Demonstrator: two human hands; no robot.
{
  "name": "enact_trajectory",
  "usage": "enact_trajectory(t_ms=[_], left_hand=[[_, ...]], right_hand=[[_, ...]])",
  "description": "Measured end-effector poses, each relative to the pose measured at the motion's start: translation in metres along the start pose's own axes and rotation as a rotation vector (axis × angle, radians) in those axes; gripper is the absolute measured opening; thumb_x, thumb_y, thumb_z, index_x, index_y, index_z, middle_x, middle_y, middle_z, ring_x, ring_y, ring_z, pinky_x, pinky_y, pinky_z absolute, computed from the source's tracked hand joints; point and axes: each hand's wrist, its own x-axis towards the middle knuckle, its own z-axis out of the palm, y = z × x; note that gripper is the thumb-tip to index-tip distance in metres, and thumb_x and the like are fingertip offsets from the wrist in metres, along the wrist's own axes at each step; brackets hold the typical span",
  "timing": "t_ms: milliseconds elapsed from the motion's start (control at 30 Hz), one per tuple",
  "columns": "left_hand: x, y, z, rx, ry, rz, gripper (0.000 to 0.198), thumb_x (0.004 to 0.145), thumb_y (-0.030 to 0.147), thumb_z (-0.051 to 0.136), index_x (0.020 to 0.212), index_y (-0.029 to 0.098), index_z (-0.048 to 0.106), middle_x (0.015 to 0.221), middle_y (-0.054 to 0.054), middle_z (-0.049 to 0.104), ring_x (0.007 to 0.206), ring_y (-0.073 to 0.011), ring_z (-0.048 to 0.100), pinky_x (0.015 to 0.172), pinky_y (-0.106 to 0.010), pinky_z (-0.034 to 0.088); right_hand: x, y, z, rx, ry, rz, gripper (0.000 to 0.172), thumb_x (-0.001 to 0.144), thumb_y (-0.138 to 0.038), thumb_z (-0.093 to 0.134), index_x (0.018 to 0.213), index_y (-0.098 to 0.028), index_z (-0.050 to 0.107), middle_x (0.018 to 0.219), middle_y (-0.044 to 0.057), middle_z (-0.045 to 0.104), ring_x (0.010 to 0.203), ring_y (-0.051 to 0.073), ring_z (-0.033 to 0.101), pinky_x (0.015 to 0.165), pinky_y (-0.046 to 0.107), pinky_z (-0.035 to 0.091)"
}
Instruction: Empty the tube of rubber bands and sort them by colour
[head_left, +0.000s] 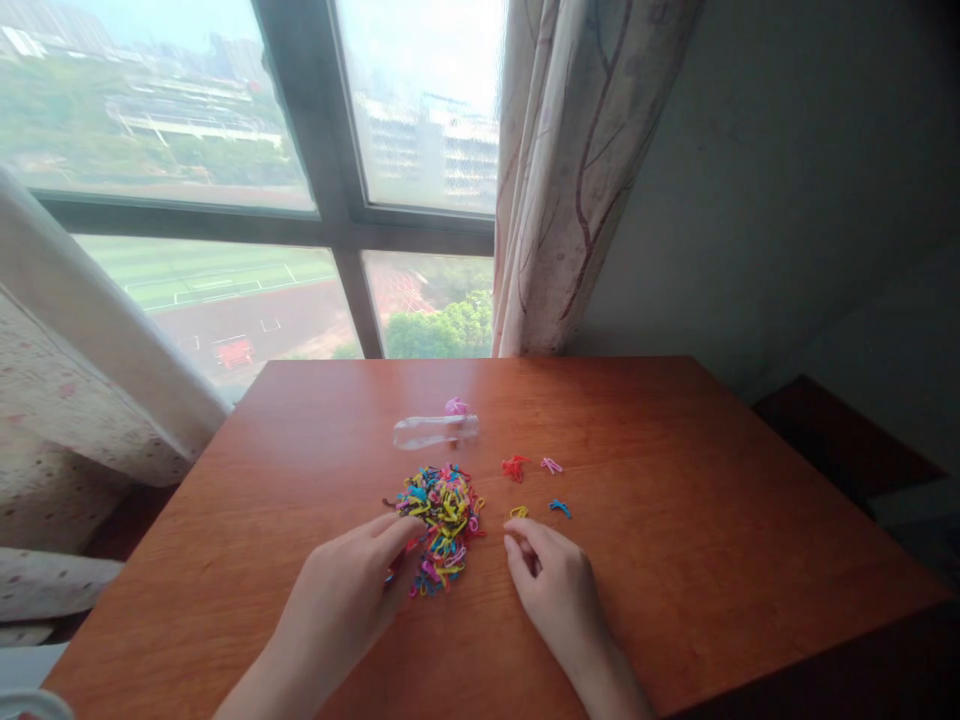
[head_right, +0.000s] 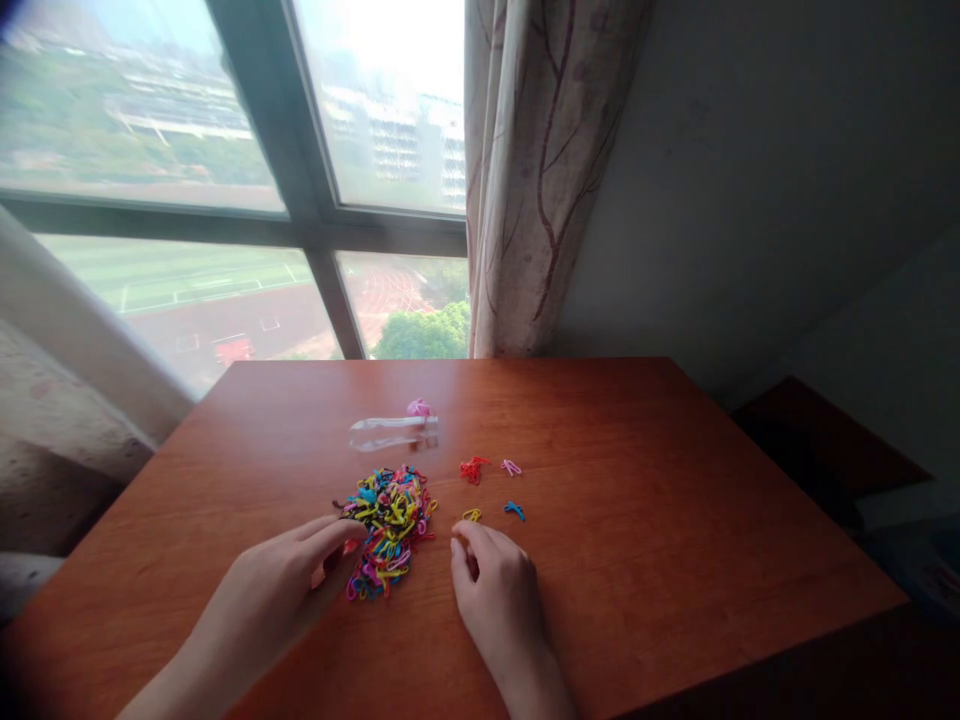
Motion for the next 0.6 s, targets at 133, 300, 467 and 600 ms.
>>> enact_trajectory(t_ms=[133, 300, 467, 600], left_hand=[[-0.027, -0.011, 0.011, -0.029, 0.07, -0.044, 0.019, 0.092, 0.026, 0.047, 0.091, 0.027, 0.067, 0.077, 0.003, 0.072, 0.062, -0.0143, 0.069, 0.055, -0.021, 0.046], [-0.038, -0.015, 0.021, -0.059, 0.083, -0.078, 0.019, 0.092, 0.027, 0.048, 0.092, 0.027, 0.067, 0.08, 0.004, 0.073, 0.067, -0.0143, 0.071, 0.058, -0.021, 0.05], [-0.034, -0.009, 0.024, -0.106, 0.057, -0.067, 0.018, 0.092, 0.025, 0.048, 0.094, 0.028, 0.066, 0.086, 0.003, 0.075, 0.072, -0.0152, 0.073, 0.061, -0.022, 0.052], [-0.033, -0.005, 0.023, -0.143, 0.018, -0.056, 0.019, 0.091, 0.021, 0.047, 0.096, 0.028, 0.064, 0.088, 0.003, 0.075, 0.076, -0.0156, 0.073, 0.064, -0.022, 0.053]], right_hand=[[0.001, -0.013, 0.006, 0.005, -0.024, -0.018, 0.017, 0.089, -0.017, 0.054, 0.096, -0.022, 0.069, 0.073, 0.0, 0.07, 0.064, 0.016, 0.064, 0.062, 0.024, 0.042], [0.012, -0.031, 0.016, 0.013, -0.056, -0.026, 0.019, 0.089, -0.018, 0.056, 0.102, -0.023, 0.069, 0.076, 0.0, 0.071, 0.065, 0.015, 0.065, 0.063, 0.023, 0.041], [0.023, -0.039, 0.024, -0.061, -0.07, -0.007, 0.014, 0.086, -0.016, 0.058, 0.092, -0.023, 0.068, 0.075, 0.0, 0.071, 0.065, 0.016, 0.064, 0.061, 0.024, 0.038], [0.022, -0.039, 0.024, -0.023, -0.065, 0.006, 0.011, 0.086, -0.015, 0.059, 0.087, -0.022, 0.067, 0.071, -0.001, 0.068, 0.062, 0.015, 0.062, 0.06, 0.023, 0.037]])
